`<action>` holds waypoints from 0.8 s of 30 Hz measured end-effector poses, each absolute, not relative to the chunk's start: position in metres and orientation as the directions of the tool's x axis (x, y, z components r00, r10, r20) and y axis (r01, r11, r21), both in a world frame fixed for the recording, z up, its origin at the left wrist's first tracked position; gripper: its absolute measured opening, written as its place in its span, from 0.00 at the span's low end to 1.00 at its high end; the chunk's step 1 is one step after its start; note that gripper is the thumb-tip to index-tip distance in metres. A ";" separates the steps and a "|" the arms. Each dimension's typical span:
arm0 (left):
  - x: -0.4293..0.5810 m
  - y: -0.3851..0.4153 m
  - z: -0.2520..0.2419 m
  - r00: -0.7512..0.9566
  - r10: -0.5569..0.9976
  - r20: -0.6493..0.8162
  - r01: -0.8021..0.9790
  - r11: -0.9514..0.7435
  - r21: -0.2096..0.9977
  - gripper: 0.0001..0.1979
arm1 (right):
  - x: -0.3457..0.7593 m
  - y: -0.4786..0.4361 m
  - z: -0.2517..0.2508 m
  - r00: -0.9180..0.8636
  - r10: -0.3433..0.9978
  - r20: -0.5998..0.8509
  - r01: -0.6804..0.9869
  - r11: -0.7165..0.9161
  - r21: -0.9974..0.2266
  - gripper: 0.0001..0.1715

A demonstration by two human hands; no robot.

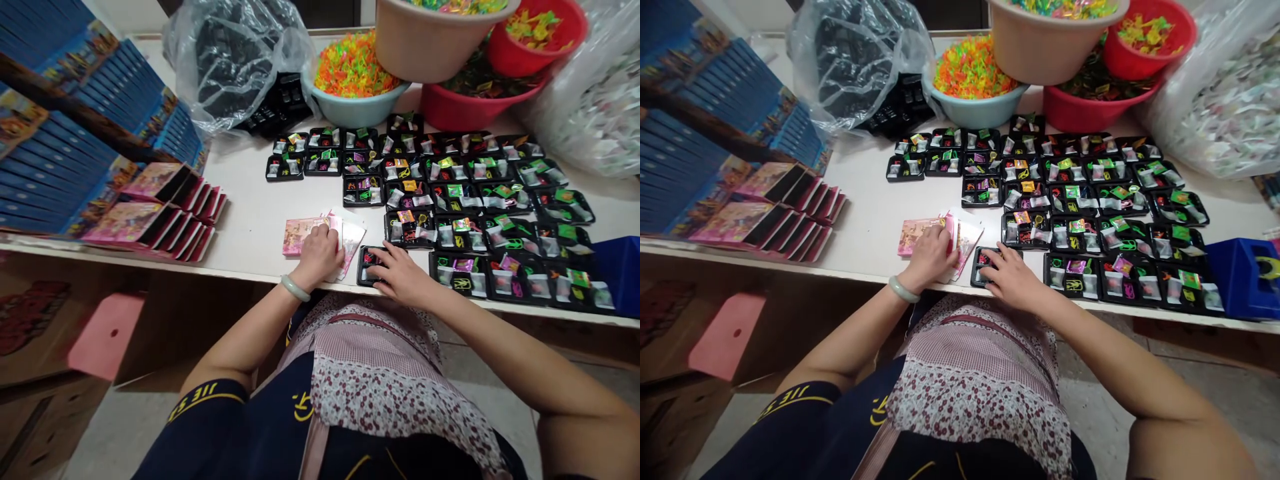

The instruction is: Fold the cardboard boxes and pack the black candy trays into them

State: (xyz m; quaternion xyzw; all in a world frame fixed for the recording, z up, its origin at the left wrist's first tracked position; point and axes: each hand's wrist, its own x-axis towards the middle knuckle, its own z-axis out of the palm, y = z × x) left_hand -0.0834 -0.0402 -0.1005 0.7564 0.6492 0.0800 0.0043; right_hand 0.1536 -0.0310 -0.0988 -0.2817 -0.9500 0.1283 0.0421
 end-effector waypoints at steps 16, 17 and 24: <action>-0.098 -0.064 -0.101 0.264 0.930 0.256 0.910 -0.328 0.255 0.03 | 0.189 -0.007 -0.095 -0.900 0.429 -0.076 0.434 0.865 -0.253 0.35; -0.101 -0.066 -0.101 0.271 0.921 0.279 0.900 -0.346 0.266 0.04 | 0.187 -0.007 -0.098 -0.902 0.427 -0.064 0.429 0.868 -0.251 0.35; -0.119 -0.070 -0.102 0.280 0.902 0.329 0.861 -0.387 0.330 0.04 | 0.159 -0.017 -0.113 -0.881 0.472 0.026 0.454 0.860 -0.231 0.34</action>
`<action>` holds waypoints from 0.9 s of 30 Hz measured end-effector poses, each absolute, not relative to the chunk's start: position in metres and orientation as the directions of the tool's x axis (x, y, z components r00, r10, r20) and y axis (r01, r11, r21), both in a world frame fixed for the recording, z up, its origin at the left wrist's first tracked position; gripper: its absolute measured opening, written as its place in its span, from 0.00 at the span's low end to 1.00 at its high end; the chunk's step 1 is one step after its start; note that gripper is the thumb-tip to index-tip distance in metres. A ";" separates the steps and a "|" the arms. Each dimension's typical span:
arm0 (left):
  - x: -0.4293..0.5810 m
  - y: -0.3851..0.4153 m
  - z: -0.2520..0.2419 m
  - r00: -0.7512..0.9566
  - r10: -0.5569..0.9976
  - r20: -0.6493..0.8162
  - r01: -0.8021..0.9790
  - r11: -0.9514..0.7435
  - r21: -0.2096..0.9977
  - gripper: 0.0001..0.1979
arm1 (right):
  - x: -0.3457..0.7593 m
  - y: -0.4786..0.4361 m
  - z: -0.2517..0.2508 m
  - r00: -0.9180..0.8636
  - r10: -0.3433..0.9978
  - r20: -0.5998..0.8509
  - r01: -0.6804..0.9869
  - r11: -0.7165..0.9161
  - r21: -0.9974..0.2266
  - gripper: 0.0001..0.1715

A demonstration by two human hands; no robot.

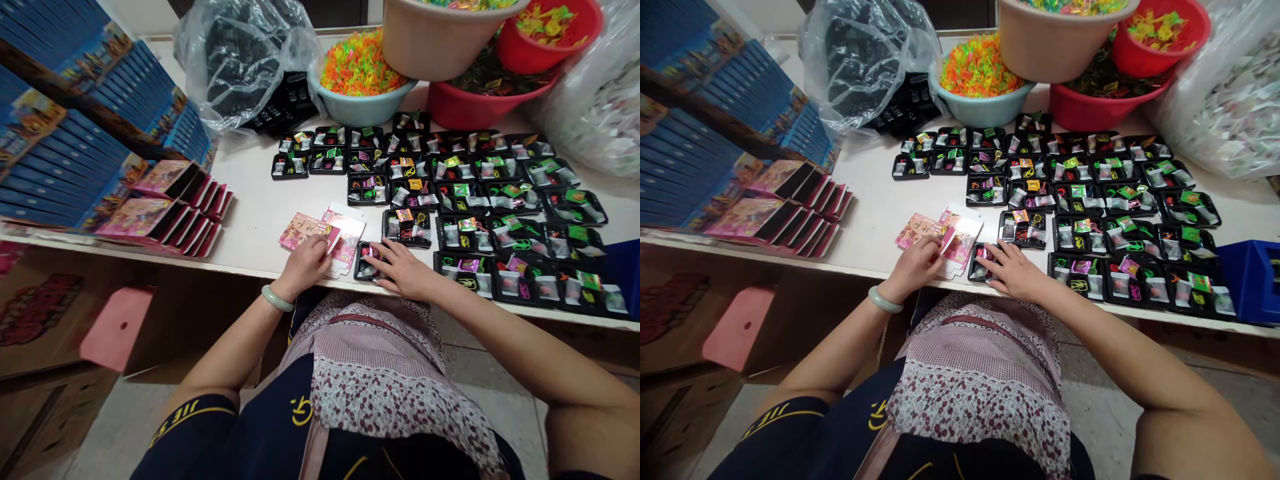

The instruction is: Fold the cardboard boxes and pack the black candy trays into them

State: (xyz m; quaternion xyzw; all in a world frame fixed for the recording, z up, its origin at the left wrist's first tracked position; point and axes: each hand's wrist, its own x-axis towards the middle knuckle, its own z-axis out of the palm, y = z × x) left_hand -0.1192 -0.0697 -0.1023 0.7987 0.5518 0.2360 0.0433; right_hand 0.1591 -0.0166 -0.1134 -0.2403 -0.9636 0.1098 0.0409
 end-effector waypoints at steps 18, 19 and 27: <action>-0.125 -0.071 -0.103 0.256 0.922 0.289 0.837 -0.361 0.411 0.06 | 0.154 -0.012 -0.093 -0.917 0.392 -0.071 0.396 0.874 -0.283 0.27; -0.126 -0.070 -0.102 0.252 0.925 0.285 0.837 -0.356 0.416 0.06 | 0.153 -0.010 -0.092 -0.919 0.385 -0.083 0.392 0.875 -0.285 0.27; -0.133 -0.068 -0.101 0.283 0.924 0.257 0.770 -0.379 0.514 0.06 | 0.140 0.002 -0.091 -0.937 0.329 -0.114 0.348 0.896 -0.276 0.34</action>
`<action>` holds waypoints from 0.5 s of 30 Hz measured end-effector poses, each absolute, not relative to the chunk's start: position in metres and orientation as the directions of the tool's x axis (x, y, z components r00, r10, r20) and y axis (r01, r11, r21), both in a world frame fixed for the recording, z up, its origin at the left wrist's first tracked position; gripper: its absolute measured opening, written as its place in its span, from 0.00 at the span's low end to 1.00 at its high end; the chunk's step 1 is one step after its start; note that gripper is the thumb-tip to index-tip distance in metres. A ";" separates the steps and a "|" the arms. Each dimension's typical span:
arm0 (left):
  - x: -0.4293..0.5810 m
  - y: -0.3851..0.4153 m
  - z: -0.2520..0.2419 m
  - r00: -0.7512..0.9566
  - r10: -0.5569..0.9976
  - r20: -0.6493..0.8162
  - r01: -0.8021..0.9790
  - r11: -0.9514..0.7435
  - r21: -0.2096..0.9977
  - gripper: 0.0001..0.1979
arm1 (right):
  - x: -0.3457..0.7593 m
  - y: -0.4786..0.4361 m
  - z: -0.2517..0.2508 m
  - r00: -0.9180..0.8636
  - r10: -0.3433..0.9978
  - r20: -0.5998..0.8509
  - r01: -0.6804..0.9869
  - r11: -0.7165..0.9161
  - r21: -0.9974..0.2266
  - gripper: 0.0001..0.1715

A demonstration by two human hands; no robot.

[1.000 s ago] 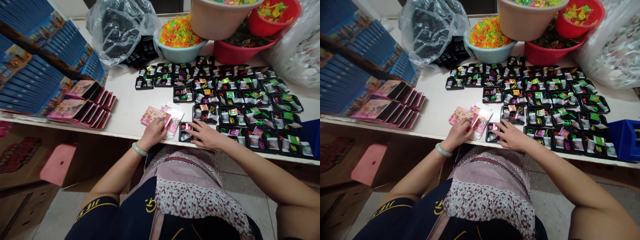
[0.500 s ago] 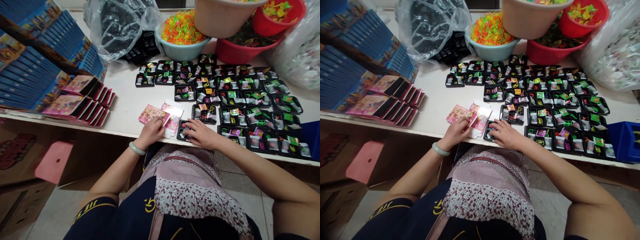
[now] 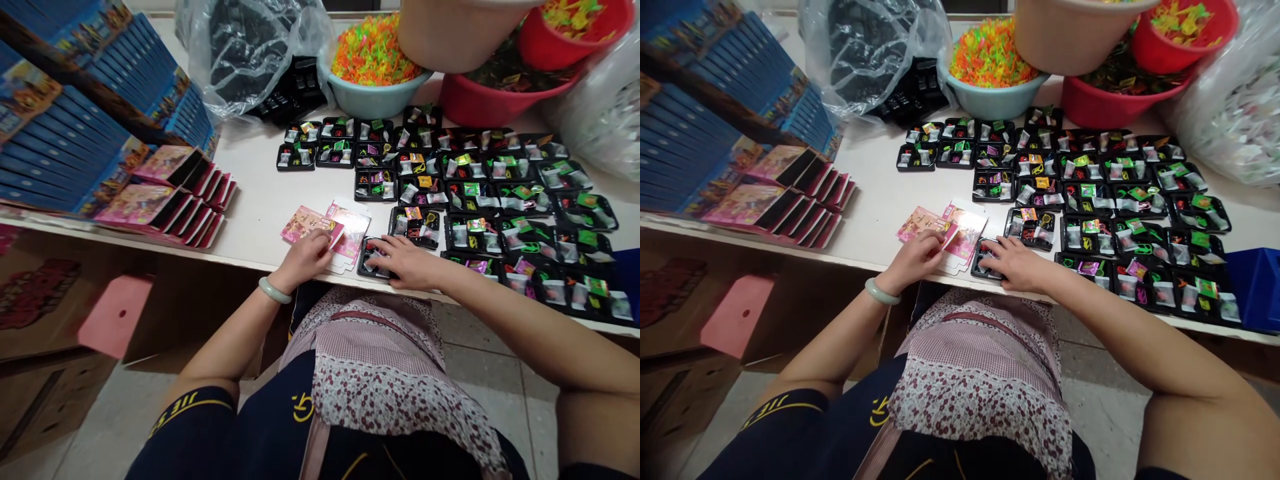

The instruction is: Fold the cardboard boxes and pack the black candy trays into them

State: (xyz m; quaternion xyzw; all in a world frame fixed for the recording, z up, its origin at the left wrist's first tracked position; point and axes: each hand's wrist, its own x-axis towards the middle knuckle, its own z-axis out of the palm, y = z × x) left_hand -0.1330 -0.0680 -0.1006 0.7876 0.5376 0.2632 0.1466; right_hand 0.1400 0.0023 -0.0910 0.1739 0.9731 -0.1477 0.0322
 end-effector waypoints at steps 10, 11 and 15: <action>-0.152 -0.060 -0.080 0.197 0.952 0.234 0.514 -0.303 0.802 0.11 | 0.129 -0.003 -0.076 -0.925 0.379 0.012 0.339 0.840 -0.425 0.32; -0.153 -0.059 -0.077 0.195 0.955 0.224 0.493 -0.293 0.819 0.11 | 0.121 -0.004 -0.075 -0.927 0.373 0.029 0.325 0.840 -0.434 0.32; -0.156 -0.057 -0.076 0.207 0.957 0.205 0.449 -0.279 0.849 0.10 | 0.089 -0.003 -0.077 -0.918 0.390 0.071 0.320 0.836 -0.445 0.32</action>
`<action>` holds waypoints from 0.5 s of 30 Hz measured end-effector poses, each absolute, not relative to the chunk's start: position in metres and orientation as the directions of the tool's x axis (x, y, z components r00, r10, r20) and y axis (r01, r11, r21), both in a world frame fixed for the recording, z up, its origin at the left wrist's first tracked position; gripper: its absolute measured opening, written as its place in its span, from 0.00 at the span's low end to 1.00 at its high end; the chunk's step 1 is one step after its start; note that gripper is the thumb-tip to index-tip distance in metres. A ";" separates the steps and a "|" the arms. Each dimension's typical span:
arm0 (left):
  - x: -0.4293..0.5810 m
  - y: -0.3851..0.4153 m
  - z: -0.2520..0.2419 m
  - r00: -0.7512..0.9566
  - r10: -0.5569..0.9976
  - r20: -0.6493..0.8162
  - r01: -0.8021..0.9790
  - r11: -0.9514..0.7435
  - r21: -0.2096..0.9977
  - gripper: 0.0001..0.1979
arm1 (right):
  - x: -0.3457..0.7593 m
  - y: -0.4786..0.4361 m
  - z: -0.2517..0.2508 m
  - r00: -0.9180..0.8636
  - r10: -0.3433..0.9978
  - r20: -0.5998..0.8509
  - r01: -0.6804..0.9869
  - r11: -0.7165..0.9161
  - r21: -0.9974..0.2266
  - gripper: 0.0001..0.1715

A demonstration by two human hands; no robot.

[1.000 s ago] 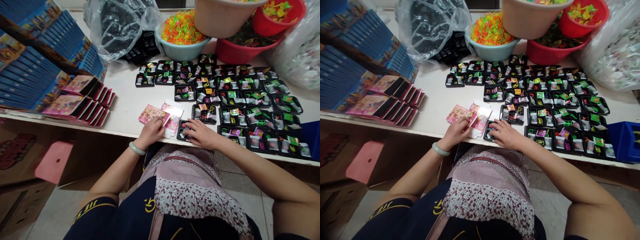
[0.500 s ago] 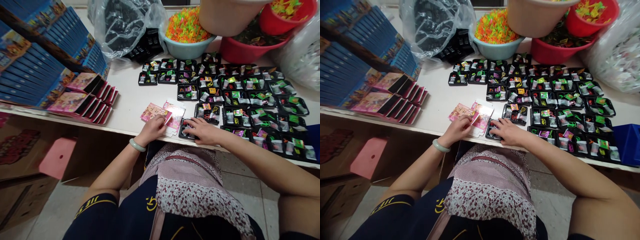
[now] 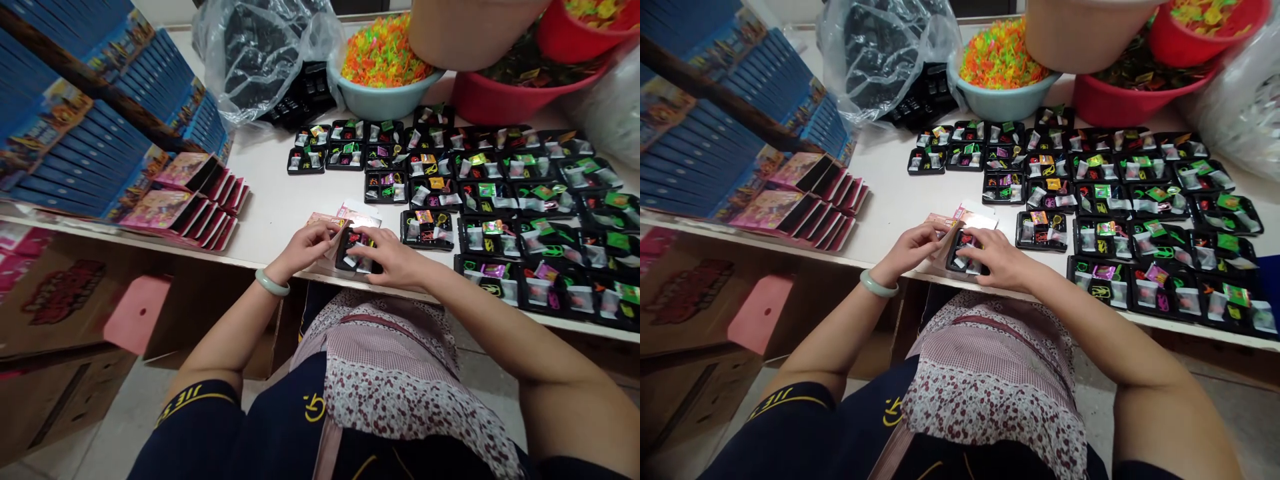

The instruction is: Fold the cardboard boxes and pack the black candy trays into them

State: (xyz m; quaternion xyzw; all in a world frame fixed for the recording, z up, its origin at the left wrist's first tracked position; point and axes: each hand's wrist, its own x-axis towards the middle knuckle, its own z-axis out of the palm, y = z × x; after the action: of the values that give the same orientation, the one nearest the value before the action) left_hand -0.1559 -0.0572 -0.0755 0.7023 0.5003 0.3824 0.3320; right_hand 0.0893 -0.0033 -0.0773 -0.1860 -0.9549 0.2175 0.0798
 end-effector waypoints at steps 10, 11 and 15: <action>-0.161 -0.051 -0.100 0.052 0.990 0.134 0.426 -0.143 0.893 0.11 | 0.046 0.013 -0.128 -0.847 0.468 0.251 0.304 0.814 -0.495 0.37; -0.162 -0.050 -0.104 0.053 0.990 0.129 0.426 -0.140 0.894 0.11 | 0.043 0.014 -0.132 -0.841 0.476 0.258 0.301 0.807 -0.508 0.38; -0.161 -0.047 -0.115 0.049 0.991 0.128 0.394 -0.137 0.909 0.11 | 0.039 0.017 -0.138 -0.843 0.467 0.268 0.277 0.803 -0.528 0.30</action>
State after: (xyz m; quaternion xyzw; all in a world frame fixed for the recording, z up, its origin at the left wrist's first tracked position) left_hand -0.1610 -0.0474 -0.1148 0.6292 0.5503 0.4153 0.3589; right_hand 0.0392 0.0166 -0.1384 -0.2002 -0.9289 0.2419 0.1963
